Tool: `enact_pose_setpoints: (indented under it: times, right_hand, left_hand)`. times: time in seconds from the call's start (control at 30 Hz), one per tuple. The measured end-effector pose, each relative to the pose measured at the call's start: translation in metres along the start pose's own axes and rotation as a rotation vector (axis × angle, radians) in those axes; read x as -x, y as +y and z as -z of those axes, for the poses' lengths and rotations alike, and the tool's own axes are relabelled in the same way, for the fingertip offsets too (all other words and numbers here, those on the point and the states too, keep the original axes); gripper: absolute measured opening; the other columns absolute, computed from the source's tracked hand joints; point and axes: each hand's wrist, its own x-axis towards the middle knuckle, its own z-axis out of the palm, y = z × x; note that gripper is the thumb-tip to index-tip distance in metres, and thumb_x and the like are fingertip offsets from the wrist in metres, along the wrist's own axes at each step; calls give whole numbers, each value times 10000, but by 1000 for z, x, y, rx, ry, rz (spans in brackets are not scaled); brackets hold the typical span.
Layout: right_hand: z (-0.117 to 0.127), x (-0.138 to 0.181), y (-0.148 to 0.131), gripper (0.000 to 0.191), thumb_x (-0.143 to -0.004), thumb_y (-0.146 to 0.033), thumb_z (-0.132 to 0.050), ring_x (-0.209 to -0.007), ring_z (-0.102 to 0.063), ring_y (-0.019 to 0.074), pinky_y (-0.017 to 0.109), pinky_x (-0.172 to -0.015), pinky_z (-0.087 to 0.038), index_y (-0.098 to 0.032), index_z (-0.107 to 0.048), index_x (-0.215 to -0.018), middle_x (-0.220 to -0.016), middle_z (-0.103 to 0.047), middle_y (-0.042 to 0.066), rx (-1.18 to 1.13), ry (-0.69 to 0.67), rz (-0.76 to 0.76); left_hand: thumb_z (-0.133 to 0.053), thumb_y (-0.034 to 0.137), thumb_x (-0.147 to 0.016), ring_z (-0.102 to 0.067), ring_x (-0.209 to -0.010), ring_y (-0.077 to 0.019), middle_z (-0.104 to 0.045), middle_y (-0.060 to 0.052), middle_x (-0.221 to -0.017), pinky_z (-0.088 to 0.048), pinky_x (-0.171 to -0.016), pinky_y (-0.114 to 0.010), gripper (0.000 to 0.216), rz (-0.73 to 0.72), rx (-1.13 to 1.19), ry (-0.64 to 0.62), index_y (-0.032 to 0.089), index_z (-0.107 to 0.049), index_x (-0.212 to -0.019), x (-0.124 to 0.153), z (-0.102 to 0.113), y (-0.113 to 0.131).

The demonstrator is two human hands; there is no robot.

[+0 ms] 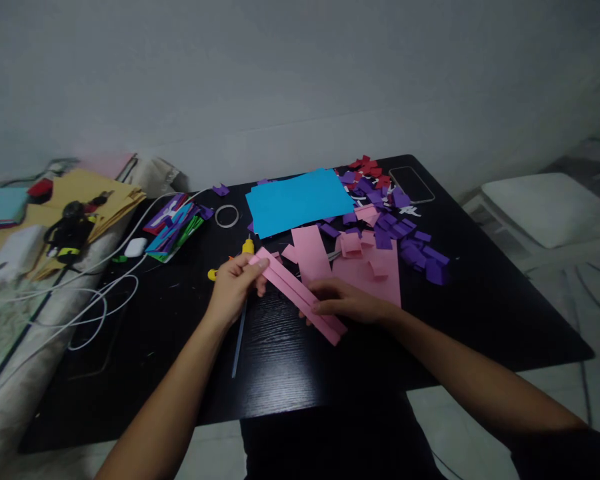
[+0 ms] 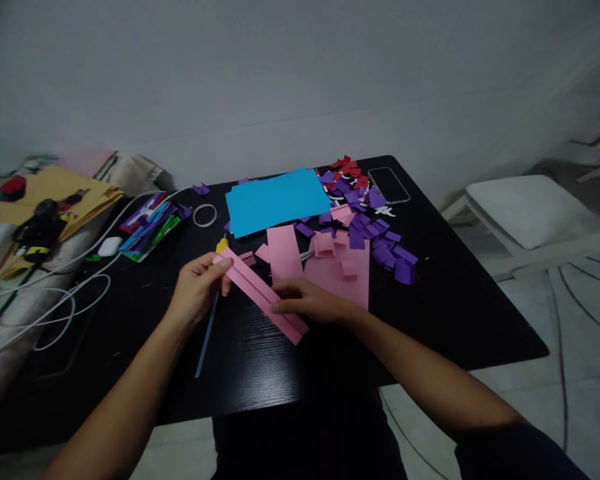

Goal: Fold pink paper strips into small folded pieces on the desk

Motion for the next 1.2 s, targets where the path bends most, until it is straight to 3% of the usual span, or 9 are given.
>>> enact_pose_setpoints:
  times: [0.1, 0.2, 0.4, 0.73, 0.93, 1.2]
  right_hand:
    - [-8, -6, 5, 343, -936, -494, -700, -853, -695, 197, 319, -785, -566, -156, -748, -966, -935, -756, 58, -23, 85, 46]
    - [-11, -9, 15, 389, -955, -527, -674, -788, -705, 172, 295, -740, -580, -146, -750, -978, -936, -759, 67, -62, 92, 56]
    - [-13, -7, 22, 386, -946, -511, -688, -648, -703, 145, 256, -613, -563, -132, -754, -911, -821, -757, 58, -124, 172, -8]
    - [-9, -4, 19, 340, -946, -469, -700, -733, -716, 165, 287, -716, -573, -136, -761, -917, -813, -756, 51, -122, 77, 18]
    - [-12, -7, 21, 319, -916, -453, -733, -707, -670, 160, 284, -686, -546, -156, -711, -804, -792, -729, 34, -82, 208, 73]
    - [-13, -6, 19, 239, -921, -377, -716, -692, -667, 165, 307, -681, -530, -160, -704, -823, -771, -710, 34, -106, 253, 45]
  left_hand:
    - [-814, 472, -820, -568, -427, -100, -659, 9, -543, -453, -456, -206, 374, 102, -74, -174, 161, -632, -718, 9, -16, -7]
    - [-820, 516, -805, -607, -457, -113, -678, -1, -583, -479, -466, -213, 406, 141, -94, -252, 158, -636, -751, 15, -29, -11]
    - [-824, 494, -808, -539, -418, -76, -634, 29, -574, -426, -431, -187, 378, 96, -183, -203, 159, -655, -761, 16, -28, -12]
    - [-785, 497, -849, -550, -429, -84, -648, 17, -561, -432, -453, -195, 381, 83, -221, -247, 166, -644, -724, 21, -30, -10]
    - [-737, 526, -889, -545, -426, -79, -625, 22, -540, -427, -453, -190, 424, 84, -249, -278, 162, -629, -700, 22, -31, -11]
    - [-650, 484, -963, -572, -478, -80, -660, 8, -618, -460, -494, -192, 391, 29, -275, -293, 152, -647, -756, 21, -27, -10]
